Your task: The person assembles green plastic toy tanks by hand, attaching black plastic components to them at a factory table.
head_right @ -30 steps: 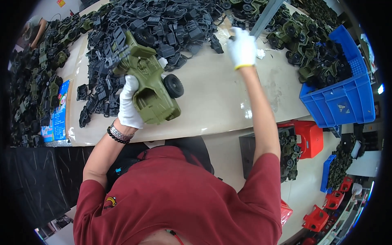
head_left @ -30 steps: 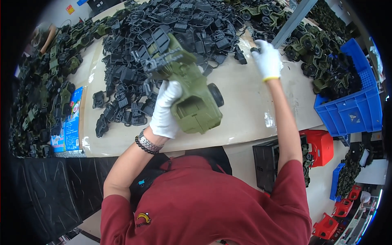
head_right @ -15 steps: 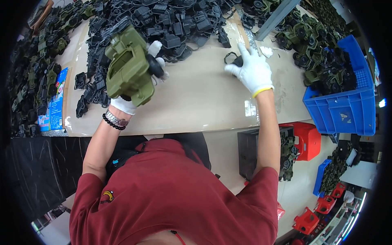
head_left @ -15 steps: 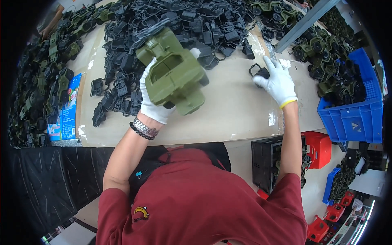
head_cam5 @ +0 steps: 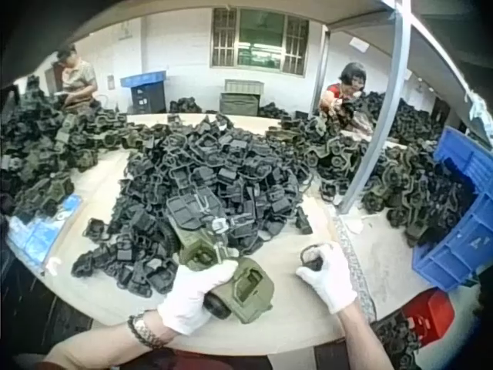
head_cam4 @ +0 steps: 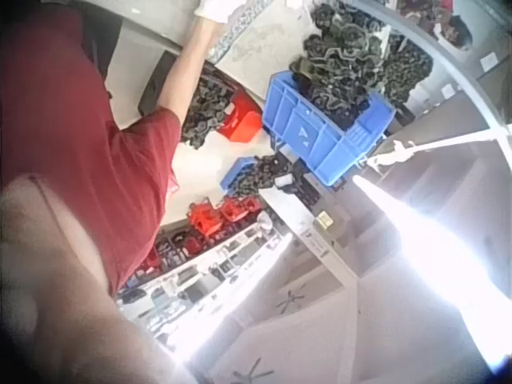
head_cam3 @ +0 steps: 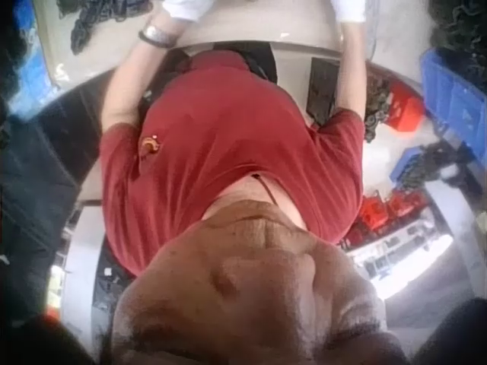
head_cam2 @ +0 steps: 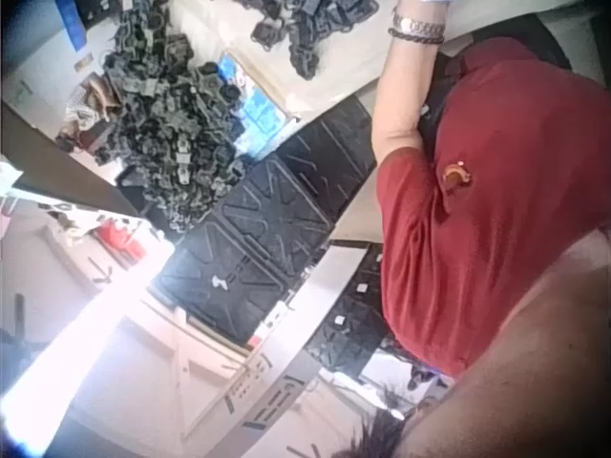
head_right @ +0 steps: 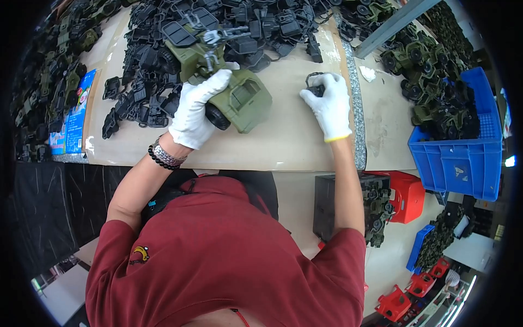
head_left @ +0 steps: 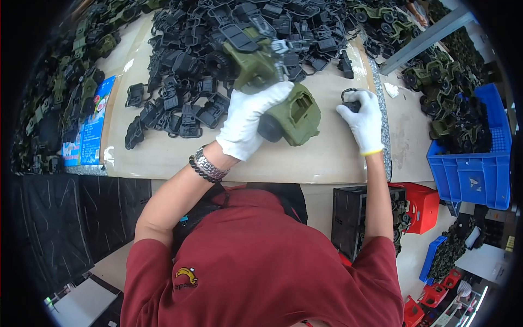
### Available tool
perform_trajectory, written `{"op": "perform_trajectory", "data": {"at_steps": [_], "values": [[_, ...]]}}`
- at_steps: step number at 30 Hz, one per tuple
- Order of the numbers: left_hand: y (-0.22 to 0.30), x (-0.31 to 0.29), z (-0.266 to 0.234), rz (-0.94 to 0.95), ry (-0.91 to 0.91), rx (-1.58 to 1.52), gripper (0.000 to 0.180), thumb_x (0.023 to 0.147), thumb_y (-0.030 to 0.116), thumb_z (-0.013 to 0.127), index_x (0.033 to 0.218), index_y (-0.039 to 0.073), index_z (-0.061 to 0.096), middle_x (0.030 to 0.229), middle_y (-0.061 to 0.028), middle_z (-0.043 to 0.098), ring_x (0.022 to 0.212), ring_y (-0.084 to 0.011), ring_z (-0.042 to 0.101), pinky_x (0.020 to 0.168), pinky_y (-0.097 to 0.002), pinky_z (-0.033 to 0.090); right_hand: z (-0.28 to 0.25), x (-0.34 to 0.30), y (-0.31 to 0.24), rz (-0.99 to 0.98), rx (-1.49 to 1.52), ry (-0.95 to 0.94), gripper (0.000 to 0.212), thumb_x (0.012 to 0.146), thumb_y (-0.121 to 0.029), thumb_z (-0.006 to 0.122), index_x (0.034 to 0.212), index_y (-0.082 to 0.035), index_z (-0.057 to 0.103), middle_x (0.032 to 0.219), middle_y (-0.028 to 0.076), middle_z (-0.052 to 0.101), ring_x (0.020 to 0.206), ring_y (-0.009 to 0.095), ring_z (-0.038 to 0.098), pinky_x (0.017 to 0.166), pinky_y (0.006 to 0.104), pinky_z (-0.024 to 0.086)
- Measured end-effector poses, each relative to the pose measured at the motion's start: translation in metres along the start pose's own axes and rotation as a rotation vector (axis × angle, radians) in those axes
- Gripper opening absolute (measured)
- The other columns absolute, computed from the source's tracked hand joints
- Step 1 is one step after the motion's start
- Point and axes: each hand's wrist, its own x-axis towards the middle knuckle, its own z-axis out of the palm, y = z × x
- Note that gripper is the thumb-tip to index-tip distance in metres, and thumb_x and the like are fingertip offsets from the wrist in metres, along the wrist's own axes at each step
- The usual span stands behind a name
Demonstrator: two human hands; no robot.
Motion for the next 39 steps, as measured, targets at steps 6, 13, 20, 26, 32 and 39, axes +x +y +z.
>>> {"op": "perform_trajectory", "data": {"at_steps": [6,13,20,26,32,39], "values": [[-0.005,-0.009,0.007,0.059,0.056,0.126,0.047,0.084,0.009,0.082,0.125,0.005,0.059,0.114,-0.0024,0.067,0.101,-0.0119,0.063,0.092,-0.0298,0.052,-0.043,-0.027,-0.094,-0.083,0.748,-0.058,0.084,0.066,-0.034,0.09,0.137,-0.005,0.057,0.131,0.012,0.06,0.116,0.024,0.061,0.099,0.036,0.049],[-0.006,-0.026,0.012,0.113,0.071,0.154,0.043,0.082,0.009,0.085,0.119,0.003,0.064,0.111,-0.0026,0.069,0.098,-0.0105,0.065,0.089,-0.0273,0.054,-0.029,-0.039,-0.106,-0.242,0.661,-0.041,0.077,0.069,-0.033,0.088,0.135,-0.005,0.06,0.134,0.016,0.058,0.12,0.032,0.06,0.1,0.039,0.049],[0.008,-0.03,0.019,0.153,0.021,0.214,0.04,0.083,0.01,0.084,0.117,0.001,0.065,0.11,-0.0035,0.07,0.097,-0.0101,0.065,0.088,-0.0268,0.054,-0.032,-0.042,-0.11,-0.231,0.673,0.085,0.079,0.069,-0.034,0.089,0.135,-0.001,0.06,0.134,0.018,0.059,0.121,0.032,0.059,0.101,0.0396,0.048],[0.007,-0.032,0.017,0.154,0.029,0.194,0.039,0.083,0.009,0.084,0.117,0.001,0.066,0.11,-0.0044,0.071,0.094,-0.0107,0.066,0.087,-0.0264,0.055,-0.03,-0.042,-0.113,-0.23,0.729,0.052,0.078,0.072,-0.035,0.088,0.136,0.0,0.059,0.135,0.018,0.058,0.121,0.032,0.059,0.102,0.0392,0.048],[0.011,-0.033,0.022,0.201,-0.013,0.343,0.033,0.083,0.006,0.083,0.111,0.0,0.07,0.108,-0.0044,0.072,0.095,-0.0098,0.067,0.084,-0.0268,0.056,-0.032,-0.047,-0.11,-0.32,0.666,0.047,0.071,0.08,-0.037,0.083,0.134,0.001,0.058,0.135,0.023,0.056,0.119,0.038,0.06,0.099,0.0417,0.049],[0.004,-0.032,0.015,0.18,0.044,0.313,0.041,0.083,0.007,0.082,0.12,0.001,0.066,0.112,-0.0045,0.07,0.097,-0.0118,0.067,0.088,-0.0297,0.055,-0.057,-0.033,-0.116,-0.426,0.487,-0.091,0.073,0.072,-0.018,0.08,0.136,0.003,0.053,0.133,0.023,0.054,0.118,0.044,0.056,0.101,0.0463,0.047]]}}
